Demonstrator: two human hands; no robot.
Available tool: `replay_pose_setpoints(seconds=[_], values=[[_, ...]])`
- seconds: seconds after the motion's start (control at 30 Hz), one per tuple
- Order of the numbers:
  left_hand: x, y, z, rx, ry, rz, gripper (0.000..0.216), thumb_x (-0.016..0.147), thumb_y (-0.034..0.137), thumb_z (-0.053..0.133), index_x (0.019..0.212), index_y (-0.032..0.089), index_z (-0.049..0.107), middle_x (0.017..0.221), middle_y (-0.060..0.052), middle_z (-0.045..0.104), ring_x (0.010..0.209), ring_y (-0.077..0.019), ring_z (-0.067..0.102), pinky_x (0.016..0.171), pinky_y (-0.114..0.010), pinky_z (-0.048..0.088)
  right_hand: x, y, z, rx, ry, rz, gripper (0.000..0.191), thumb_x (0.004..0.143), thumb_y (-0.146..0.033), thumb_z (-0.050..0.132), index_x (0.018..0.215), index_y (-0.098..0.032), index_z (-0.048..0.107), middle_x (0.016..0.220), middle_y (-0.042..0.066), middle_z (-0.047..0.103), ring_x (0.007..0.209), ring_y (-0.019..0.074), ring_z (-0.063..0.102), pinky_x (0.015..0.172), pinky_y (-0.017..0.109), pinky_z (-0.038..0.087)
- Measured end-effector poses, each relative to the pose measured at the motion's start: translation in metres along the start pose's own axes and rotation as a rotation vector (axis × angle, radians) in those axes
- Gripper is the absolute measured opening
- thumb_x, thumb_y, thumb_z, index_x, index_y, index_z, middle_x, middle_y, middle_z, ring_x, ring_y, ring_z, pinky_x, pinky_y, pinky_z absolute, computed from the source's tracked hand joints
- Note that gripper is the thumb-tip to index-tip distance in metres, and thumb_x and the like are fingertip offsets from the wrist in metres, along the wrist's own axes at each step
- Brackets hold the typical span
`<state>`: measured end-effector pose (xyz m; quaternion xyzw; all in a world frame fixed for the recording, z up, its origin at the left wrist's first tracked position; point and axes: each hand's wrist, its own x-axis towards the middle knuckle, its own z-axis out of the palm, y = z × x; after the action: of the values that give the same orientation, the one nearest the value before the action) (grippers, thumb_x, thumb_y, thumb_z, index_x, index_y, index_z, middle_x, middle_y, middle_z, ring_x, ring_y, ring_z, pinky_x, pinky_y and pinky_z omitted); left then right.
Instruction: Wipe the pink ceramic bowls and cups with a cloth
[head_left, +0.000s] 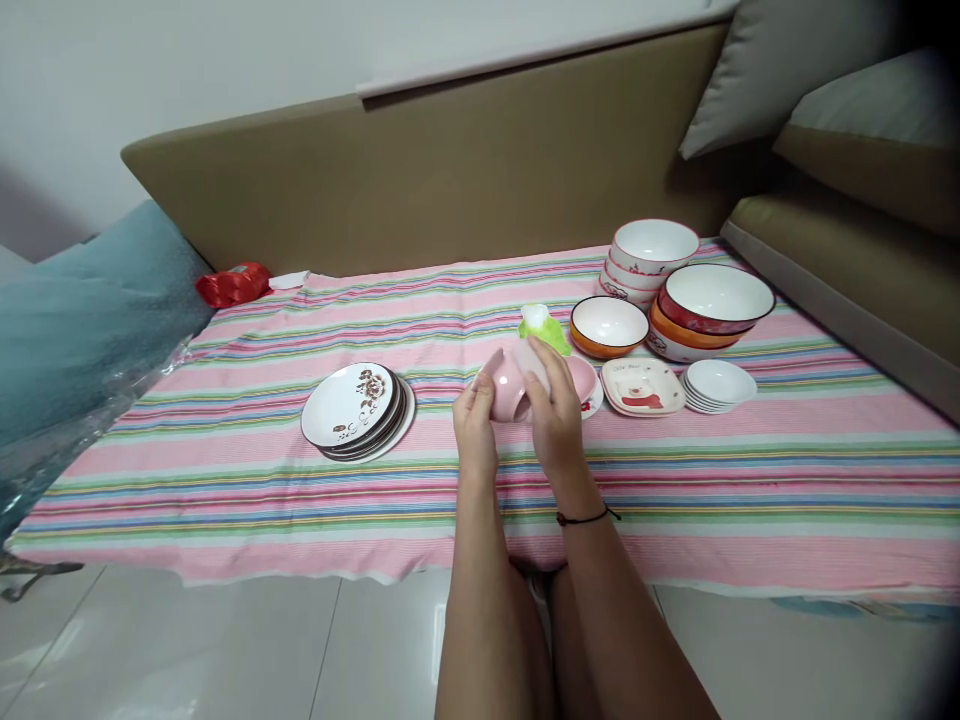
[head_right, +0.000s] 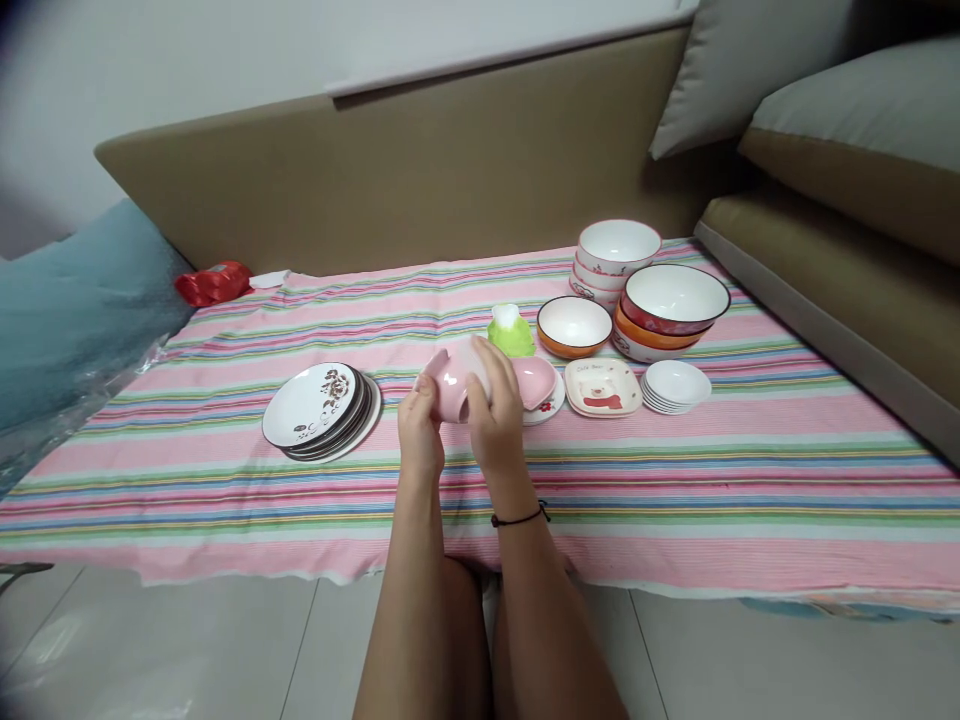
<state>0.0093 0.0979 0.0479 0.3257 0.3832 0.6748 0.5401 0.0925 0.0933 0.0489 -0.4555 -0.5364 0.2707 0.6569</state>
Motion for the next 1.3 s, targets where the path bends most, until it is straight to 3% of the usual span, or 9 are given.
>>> replay_pose_setpoints(seconds=[0.1,0.3,0.37,0.6,0.7,0.83,0.9,1.07,1.3], values=[[0.0,-0.001,0.0,0.003,0.029,0.008,0.042,0.076,0.052,0.07,0.096,0.015,0.076,0.096,-0.008,0.075,0.089,-0.0195,0.068,0.079,-0.027,0.052,0.001,-0.004,-0.001,-0.05,-0.065,-0.103,0.037,0.091,-0.031,0.048,0.125,-0.026,0.062,0.136,0.005,0.057,0.132,0.022,0.046,0.117,0.046,0.03],[0.0,0.001,-0.004,-0.045,0.021,0.124,0.044,0.076,0.053,0.069,0.102,0.018,0.076,0.107,-0.008,0.074,0.103,-0.0223,0.067,0.089,-0.027,0.051,0.004,0.007,0.002,0.192,0.127,0.348,0.044,0.092,-0.044,0.046,0.127,-0.02,0.058,0.136,0.008,0.057,0.129,0.0227,0.049,0.113,0.043,0.035],[0.001,0.002,-0.006,-0.037,0.012,0.144,0.042,0.077,0.053,0.069,0.101,0.019,0.076,0.108,-0.008,0.074,0.104,-0.022,0.066,0.089,-0.027,0.051,0.004,0.009,0.002,0.235,0.123,0.385,0.045,0.092,-0.045,0.045,0.127,-0.02,0.058,0.138,0.008,0.056,0.129,0.0226,0.049,0.113,0.042,0.035],[0.001,-0.001,-0.011,0.088,-0.057,0.038,0.044,0.08,0.052,0.065,0.106,0.018,0.075,0.101,-0.006,0.074,0.092,-0.0205,0.067,0.077,-0.026,0.052,0.006,0.001,-0.006,0.015,0.0,-0.054,0.034,0.09,-0.033,0.049,0.119,-0.021,0.063,0.128,0.007,0.061,0.125,0.0221,0.051,0.113,0.043,0.035],[0.0,-0.001,-0.01,0.105,-0.052,0.03,0.046,0.081,0.054,0.063,0.106,0.018,0.075,0.101,-0.007,0.074,0.092,-0.0213,0.067,0.075,-0.027,0.051,0.006,0.003,-0.006,0.032,0.053,0.085,0.034,0.091,-0.032,0.046,0.12,-0.02,0.062,0.128,0.008,0.062,0.123,0.0227,0.053,0.11,0.043,0.039],[-0.001,0.001,-0.007,0.074,-0.057,0.059,0.044,0.083,0.053,0.062,0.108,0.02,0.074,0.113,-0.007,0.072,0.107,-0.0232,0.064,0.086,-0.028,0.05,0.004,0.009,-0.001,0.09,0.144,0.294,0.038,0.093,-0.035,0.041,0.123,-0.018,0.059,0.131,0.01,0.06,0.124,0.0235,0.054,0.107,0.043,0.043],[-0.001,0.002,-0.006,0.078,-0.055,0.062,0.043,0.083,0.052,0.061,0.109,0.02,0.074,0.114,-0.006,0.072,0.108,-0.0227,0.063,0.088,-0.027,0.049,0.003,0.011,0.001,0.043,0.115,0.216,0.039,0.095,-0.036,0.039,0.125,-0.019,0.057,0.133,0.011,0.059,0.126,0.0226,0.052,0.109,0.044,0.041],[-0.002,0.001,-0.007,0.153,-0.002,0.032,0.042,0.081,0.052,0.064,0.092,0.014,0.076,0.084,-0.005,0.073,0.079,-0.0176,0.064,0.071,-0.026,0.048,0.003,0.008,0.001,-0.173,-0.025,-0.143,0.035,0.096,-0.032,0.04,0.121,-0.021,0.061,0.13,0.01,0.059,0.127,0.0219,0.05,0.112,0.046,0.037],[0.001,-0.004,-0.007,-0.015,0.052,-0.047,0.046,0.081,0.055,0.062,0.1,0.014,0.073,0.099,-0.008,0.073,0.097,-0.0204,0.065,0.085,-0.03,0.049,-0.003,0.003,0.007,-0.314,-0.086,-0.316,0.03,0.092,-0.022,0.045,0.114,-0.024,0.065,0.127,0.007,0.063,0.124,0.0233,0.052,0.111,0.051,0.037]])
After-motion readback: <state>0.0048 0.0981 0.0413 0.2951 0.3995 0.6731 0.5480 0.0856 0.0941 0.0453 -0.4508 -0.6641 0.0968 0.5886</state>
